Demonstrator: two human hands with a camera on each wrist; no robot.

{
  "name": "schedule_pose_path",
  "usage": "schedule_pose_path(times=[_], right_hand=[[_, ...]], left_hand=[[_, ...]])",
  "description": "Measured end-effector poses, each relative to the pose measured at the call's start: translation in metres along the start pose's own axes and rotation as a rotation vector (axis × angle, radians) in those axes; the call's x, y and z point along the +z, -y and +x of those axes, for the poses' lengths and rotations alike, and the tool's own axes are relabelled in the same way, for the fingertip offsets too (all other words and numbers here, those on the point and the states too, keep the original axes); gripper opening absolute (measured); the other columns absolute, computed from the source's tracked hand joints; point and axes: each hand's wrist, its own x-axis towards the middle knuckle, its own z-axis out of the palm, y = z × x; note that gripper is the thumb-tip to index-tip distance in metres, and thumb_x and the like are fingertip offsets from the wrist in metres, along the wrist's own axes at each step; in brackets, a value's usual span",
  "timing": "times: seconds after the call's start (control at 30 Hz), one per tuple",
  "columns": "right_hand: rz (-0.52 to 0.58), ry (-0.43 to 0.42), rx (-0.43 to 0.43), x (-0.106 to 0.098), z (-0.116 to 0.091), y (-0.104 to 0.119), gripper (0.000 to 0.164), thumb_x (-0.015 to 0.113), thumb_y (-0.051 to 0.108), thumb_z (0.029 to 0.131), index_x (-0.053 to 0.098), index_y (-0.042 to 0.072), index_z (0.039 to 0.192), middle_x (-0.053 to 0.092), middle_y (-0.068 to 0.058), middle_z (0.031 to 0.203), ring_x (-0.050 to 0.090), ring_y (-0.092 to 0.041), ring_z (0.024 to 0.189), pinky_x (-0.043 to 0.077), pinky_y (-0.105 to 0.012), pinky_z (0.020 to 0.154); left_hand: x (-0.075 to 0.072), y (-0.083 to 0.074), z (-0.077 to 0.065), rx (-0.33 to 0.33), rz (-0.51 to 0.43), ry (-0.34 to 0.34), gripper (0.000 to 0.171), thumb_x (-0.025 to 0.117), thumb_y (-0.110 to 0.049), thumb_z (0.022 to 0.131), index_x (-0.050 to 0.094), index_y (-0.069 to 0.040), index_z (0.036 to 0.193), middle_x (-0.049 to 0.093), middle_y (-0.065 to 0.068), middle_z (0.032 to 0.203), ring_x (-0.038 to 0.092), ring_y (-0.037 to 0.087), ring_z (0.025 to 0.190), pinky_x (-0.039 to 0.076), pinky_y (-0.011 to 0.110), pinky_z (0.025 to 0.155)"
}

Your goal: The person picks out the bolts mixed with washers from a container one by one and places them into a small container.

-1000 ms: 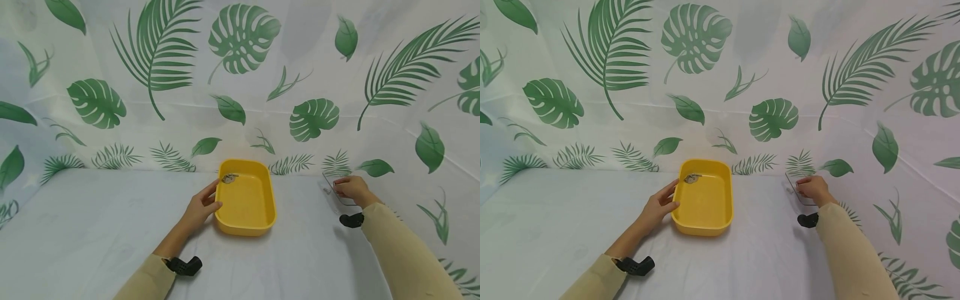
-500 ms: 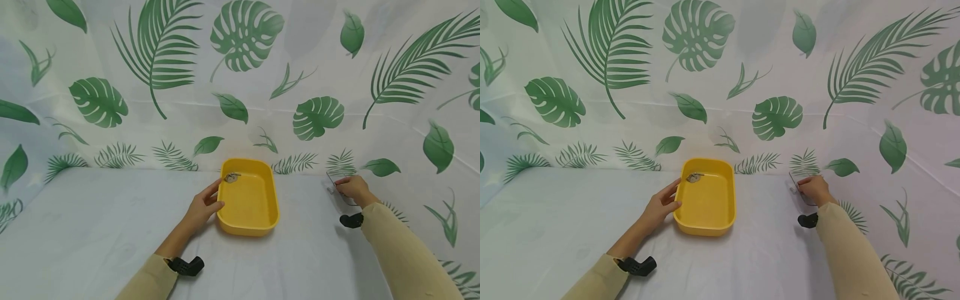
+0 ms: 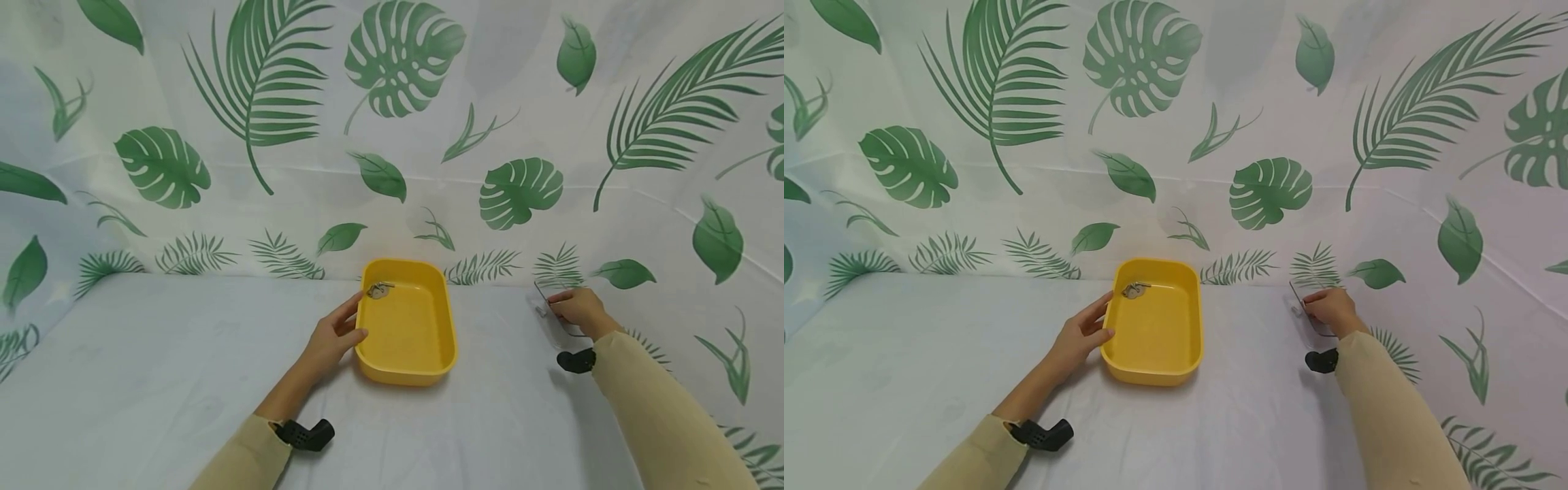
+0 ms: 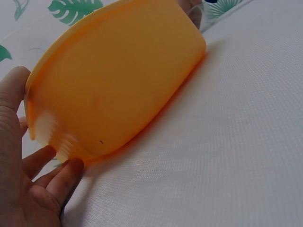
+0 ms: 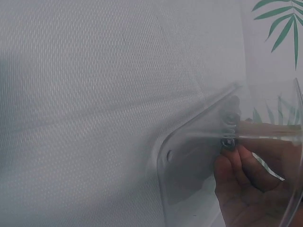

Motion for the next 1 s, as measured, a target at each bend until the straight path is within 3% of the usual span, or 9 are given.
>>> schedule_pose_path(times=[0.27,0.53,0.8,0.9,1.0], right_hand=[[-0.005,-0.003,0.020,0.000,-0.001,0.000,0.042,0.062,0.015,0.095,0.062,-0.011,0.129,0.062,-0.023,0.120,0.060,-0.012,0.085,0.054,-0.020,0.068],[0.005,0.001,0.022,-0.001,-0.002,0.001,0.041,0.063,0.014,0.095,0.062,-0.011,0.128,0.066,-0.013,0.106,0.060,-0.011,0.081,0.053,-0.022,0.068],[0.017,0.025,0.002,-0.006,-0.008,0.005,0.047,0.061,0.018,0.097,0.057,-0.012,0.132,0.067,-0.008,0.103,0.061,-0.007,0.080,0.055,-0.021,0.070],[0.009,0.028,-0.024,-0.011,-0.015,0.014,0.050,0.060,0.022,0.099,0.055,-0.011,0.136,0.070,-0.008,0.106,0.064,-0.009,0.085,0.057,-0.028,0.080],[0.008,0.028,-0.044,-0.016,-0.025,0.023,0.053,0.056,0.027,0.101,0.051,-0.008,0.141,0.067,-0.021,0.123,0.068,-0.024,0.102,0.055,-0.046,0.096]], left_hand=[[0.000,-0.002,-0.001,0.000,-0.005,-0.003,0.069,0.061,-0.010,0.097,0.034,-0.026,0.159,0.037,0.011,0.164,0.050,0.034,0.142,0.050,0.043,0.109],[0.000,-0.001,-0.001,-0.008,-0.004,0.004,0.071,0.061,-0.011,0.097,0.032,-0.026,0.160,0.036,0.011,0.164,0.050,0.035,0.142,0.050,0.043,0.110],[0.001,-0.002,-0.002,0.007,0.005,-0.004,0.070,0.062,-0.011,0.096,0.034,-0.026,0.159,0.037,0.011,0.164,0.050,0.035,0.142,0.050,0.043,0.109],[0.000,-0.001,-0.002,0.013,0.010,-0.012,0.070,0.062,-0.011,0.096,0.035,-0.025,0.159,0.036,0.010,0.164,0.050,0.035,0.142,0.049,0.044,0.110],[0.001,-0.001,-0.001,0.005,0.006,-0.006,0.070,0.062,-0.011,0.096,0.034,-0.025,0.159,0.037,0.009,0.164,0.050,0.034,0.142,0.049,0.044,0.111]])
